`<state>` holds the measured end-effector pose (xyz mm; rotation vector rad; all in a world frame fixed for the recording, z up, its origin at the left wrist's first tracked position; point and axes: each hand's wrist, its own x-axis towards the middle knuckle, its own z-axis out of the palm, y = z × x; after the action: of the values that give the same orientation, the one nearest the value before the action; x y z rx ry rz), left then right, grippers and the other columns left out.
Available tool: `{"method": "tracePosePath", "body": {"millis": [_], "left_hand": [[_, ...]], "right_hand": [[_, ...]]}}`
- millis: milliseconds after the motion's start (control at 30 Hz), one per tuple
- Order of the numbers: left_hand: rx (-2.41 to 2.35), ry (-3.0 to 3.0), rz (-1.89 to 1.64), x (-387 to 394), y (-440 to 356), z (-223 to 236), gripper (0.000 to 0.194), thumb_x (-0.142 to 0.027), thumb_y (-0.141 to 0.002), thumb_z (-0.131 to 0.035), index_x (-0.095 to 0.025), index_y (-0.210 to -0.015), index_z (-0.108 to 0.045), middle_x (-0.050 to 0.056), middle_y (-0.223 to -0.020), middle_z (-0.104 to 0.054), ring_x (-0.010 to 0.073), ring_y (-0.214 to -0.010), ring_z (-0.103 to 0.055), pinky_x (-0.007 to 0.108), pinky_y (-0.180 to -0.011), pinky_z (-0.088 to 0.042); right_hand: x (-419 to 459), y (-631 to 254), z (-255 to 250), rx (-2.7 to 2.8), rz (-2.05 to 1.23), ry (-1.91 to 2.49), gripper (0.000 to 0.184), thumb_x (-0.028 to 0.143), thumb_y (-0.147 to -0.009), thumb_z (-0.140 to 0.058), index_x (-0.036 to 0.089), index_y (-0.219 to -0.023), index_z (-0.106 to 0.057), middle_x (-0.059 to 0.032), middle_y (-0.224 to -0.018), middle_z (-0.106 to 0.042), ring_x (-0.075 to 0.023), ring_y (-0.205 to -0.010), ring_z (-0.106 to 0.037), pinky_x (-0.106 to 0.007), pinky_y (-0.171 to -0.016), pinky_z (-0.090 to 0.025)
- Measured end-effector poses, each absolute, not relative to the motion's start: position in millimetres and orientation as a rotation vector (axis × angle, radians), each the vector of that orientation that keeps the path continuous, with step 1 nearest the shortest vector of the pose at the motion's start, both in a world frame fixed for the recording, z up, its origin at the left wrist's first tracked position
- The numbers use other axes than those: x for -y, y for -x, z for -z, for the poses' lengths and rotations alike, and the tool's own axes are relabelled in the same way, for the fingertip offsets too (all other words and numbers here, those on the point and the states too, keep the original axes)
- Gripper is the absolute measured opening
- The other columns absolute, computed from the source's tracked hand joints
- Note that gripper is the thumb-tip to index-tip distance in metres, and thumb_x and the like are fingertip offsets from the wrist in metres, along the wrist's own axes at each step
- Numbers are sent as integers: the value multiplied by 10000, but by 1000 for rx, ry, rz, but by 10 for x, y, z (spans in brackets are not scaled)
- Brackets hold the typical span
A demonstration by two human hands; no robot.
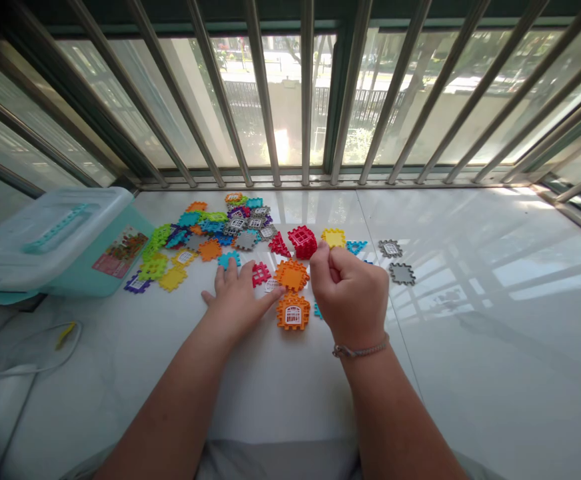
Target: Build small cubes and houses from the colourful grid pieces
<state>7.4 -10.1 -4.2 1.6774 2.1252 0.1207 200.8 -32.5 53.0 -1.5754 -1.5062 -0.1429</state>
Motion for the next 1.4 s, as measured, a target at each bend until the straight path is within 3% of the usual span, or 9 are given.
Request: {"method": "tracePosePath", "body": {"millis": [100,200,367,467,600,700,1033,1267,1400], "left_hand": [[-2122,-1737,-117,74,-64,94,1061,-861,-886,-659,-264,-1741,-465,236,-1918,-97,541,-1768,-62,932,-1264,-171],[-2129,-1805,-187,45,-46,124,795,-709,-962,-686,-247,-1604,-609,259,-1886,-246,556,-1740,-194,896,-1283,-211],[-2091,-1947,-284,29,-22,138,333,-423,-1012,-732,-184,-1244,-741,266,-1752,-478,466,-1684,-380,634,-1364,-340],[-2088,-1958,-258,34,-25,143,421,-406,-1020,-741,-144,-1349,-719,282,-1748,-470,441,-1692,-377,548,-1390,-314],[-2197,-1880,-264,7,-18,166,844,-486,-1017,-760,-128,-1714,-448,306,-1848,-294,455,-1735,-291,575,-1395,-286],[-2240,-1859,-237,-37,14,179,959,-576,-1011,-752,-129,-1768,-370,291,-1880,-230,462,-1757,-225,594,-1402,-258],[-2150,-1985,-108,26,35,-13,612,-500,-1069,-668,-189,-1594,-626,194,-1687,-552,458,-1483,-555,563,-1219,-511],[-2206,-1845,-31,86,111,-141,1018,-738,-821,-895,-180,-1613,-582,260,-1596,-534,494,-1450,-548,542,-1184,-512],[-2157,-1810,31,82,135,-148,849,-568,-807,-971,-206,-1506,-653,213,-1456,-597,434,-1370,-621,462,-1123,-538]], "right_hand": [[425,-1986,-610,1464,140,1560,563,348,-1055,-570,260,-628,-214,69,-578,-173,-122,-551,-188,-313,-563,-252],[474,-1960,-657,1442,108,1558,554,334,-1056,-571,261,-637,-216,66,-588,-184,-122,-561,-198,-313,-563,-255],[449,-1952,-630,1437,66,1509,548,327,-1062,-574,255,-655,-215,68,-594,-194,-112,-566,-194,-310,-556,-242],[421,-1966,-599,1440,40,1447,558,321,-1060,-598,250,-650,-225,73,-588,-196,-101,-559,-192,-305,-541,-230],[396,-1965,-575,1438,10,1376,555,272,-1055,-616,247,-649,-238,79,-582,-195,-90,-548,-196,-304,-524,-218],[381,-1953,-558,1444,10,1358,558,259,-1060,-616,247,-648,-239,81,-578,-193,-88,-541,-195,-307,-519,-214],[367,-1956,-517,1501,-18,1301,559,261,-1072,-621,248,-664,-239,80,-596,-197,-91,-542,-207,-302,-523,-225],[364,-1934,-532,1522,-41,1302,557,255,-1070,-622,250,-669,-235,82,-599,-194,-90,-536,-211,-299,-518,-231],[366,-1932,-521,1527,-43,1297,553,251,-1065,-622,250,-675,-229,82,-602,-187,-89,-534,-209,-296,-517,-233]]}}
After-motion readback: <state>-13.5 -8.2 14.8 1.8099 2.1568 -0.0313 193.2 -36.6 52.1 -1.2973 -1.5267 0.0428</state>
